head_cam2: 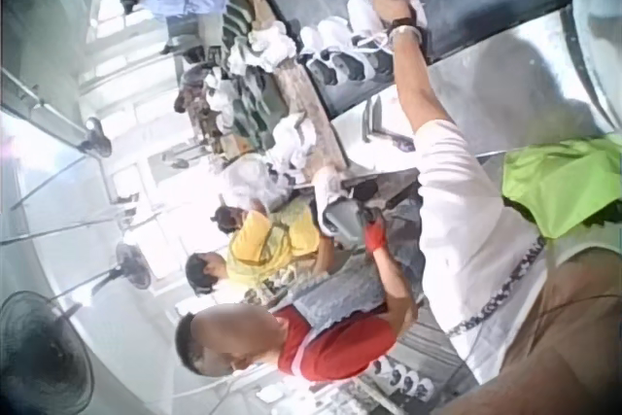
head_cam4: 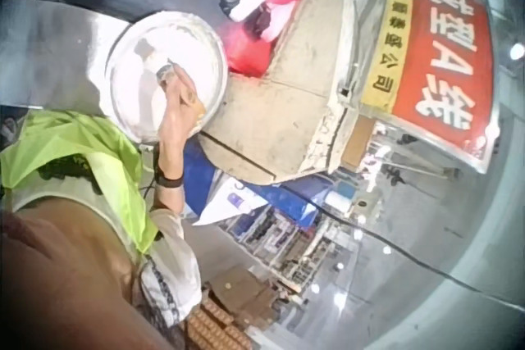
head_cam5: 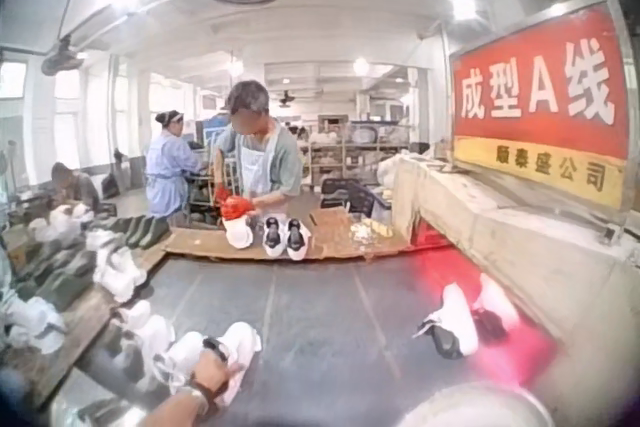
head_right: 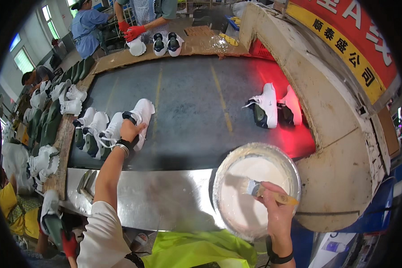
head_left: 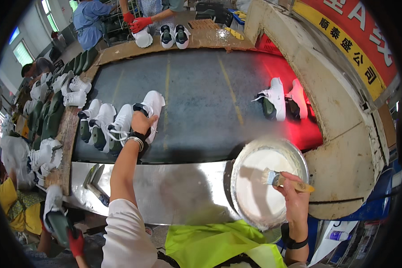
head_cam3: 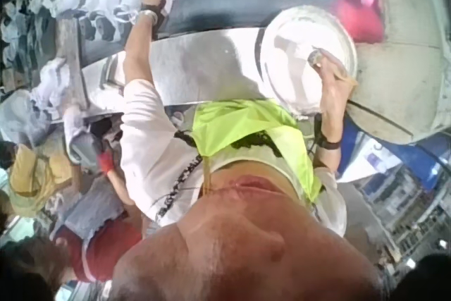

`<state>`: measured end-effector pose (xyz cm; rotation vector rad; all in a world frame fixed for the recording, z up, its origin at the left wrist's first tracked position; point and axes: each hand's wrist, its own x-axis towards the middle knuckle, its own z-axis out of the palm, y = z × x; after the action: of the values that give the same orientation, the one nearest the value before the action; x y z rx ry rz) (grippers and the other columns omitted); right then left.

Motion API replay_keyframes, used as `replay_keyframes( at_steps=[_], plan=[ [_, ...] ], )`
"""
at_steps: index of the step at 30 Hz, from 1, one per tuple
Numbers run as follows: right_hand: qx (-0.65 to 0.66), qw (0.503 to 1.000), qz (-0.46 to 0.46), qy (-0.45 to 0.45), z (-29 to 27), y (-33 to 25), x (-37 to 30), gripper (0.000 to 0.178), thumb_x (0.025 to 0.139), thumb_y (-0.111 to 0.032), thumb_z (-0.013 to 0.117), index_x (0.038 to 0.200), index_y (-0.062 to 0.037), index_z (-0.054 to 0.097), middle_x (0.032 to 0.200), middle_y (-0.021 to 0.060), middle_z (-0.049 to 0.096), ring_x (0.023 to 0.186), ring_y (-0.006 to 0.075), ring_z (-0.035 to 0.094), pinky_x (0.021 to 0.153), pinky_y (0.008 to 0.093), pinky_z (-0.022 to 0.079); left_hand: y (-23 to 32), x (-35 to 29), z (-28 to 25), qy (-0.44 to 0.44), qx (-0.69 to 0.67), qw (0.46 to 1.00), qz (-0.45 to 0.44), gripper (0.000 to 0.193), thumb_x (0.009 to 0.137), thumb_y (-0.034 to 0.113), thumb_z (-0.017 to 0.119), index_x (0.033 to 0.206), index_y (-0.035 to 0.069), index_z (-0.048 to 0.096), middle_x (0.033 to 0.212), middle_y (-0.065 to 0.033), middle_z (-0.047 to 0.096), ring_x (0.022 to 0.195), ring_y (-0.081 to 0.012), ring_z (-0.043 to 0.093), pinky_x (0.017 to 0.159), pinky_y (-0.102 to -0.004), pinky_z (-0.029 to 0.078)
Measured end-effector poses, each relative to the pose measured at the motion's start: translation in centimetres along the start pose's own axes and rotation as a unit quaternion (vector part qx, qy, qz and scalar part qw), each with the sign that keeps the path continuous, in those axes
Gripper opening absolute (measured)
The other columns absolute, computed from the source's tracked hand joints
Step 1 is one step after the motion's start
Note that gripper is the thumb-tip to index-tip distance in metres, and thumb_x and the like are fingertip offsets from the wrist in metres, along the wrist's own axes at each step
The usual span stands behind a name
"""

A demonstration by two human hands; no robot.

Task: Applying glue or white coating to the edges and bottom of shoe soles with a brush.

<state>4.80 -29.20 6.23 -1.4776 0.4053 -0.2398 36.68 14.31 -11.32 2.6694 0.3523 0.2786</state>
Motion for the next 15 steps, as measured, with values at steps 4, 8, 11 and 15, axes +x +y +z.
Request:
replay_keyframes(
  at_steps=[4,8,11,15],
  plan=[
    [0.008,1.0,0.019,0.002,0.2,-0.2,0.2,0.023,0.094,-0.008,0.057,0.113,0.0048,0.059,0.11,0.013,0.061,0.096,0.0184,0.062,0.084,0.036,0.056,-3.5,3.4,-1.4,-0.078,-0.055,0.994,-0.055,0.074,0.061,0.052,0.082,0.102,-0.007,0.063,0.09,-0.0204,0.069,0.082,-0.0301,0.068,0.072,-0.0386,0.052],
    [0.018,1.0,-0.01,0.003,-0.9,-0.8,-0.9,0.022,0.094,-0.008,0.057,0.111,0.0051,0.061,0.111,0.0118,0.061,0.096,0.0173,0.061,0.084,0.035,0.056,-4.3,1.6,-2.5,-0.097,-0.193,0.972,-0.092,0.073,0.065,0.05,0.079,0.107,-0.008,0.064,0.103,-0.0218,0.067,0.092,-0.0285,0.066,0.079,-0.0363,0.05],
    [0.013,1.0,-0.02,-0.003,-1.0,-1.7,-2.4,0.021,0.093,-0.009,0.059,0.11,0.0047,0.062,0.108,0.0112,0.062,0.093,0.0157,0.061,0.082,0.0321,0.055,-1.9,-1.8,-3.7,-0.096,-0.09,0.984,-0.122,0.061,0.065,0.045,0.081,0.095,-0.007,0.069,0.095,-0.0194,0.069,0.089,-0.0273,0.067,0.077,-0.036,0.05],
    [-0.012,0.999,-0.01,-0.028,-1.2,-2.4,-4.0,0.021,0.093,-0.01,0.061,0.108,0.0042,0.063,0.103,0.0095,0.063,0.09,0.014,0.061,0.08,0.0294,0.055,-1.7,-9.6,-9.7,-0.208,-0.31,0.915,-0.151,0.057,0.07,0.034,0.083,0.1,-0.01,0.063,0.089,-0.0063,0.064,0.068,-0.0151,0.058,0.062,-0.0309,0.047]
  ],
)
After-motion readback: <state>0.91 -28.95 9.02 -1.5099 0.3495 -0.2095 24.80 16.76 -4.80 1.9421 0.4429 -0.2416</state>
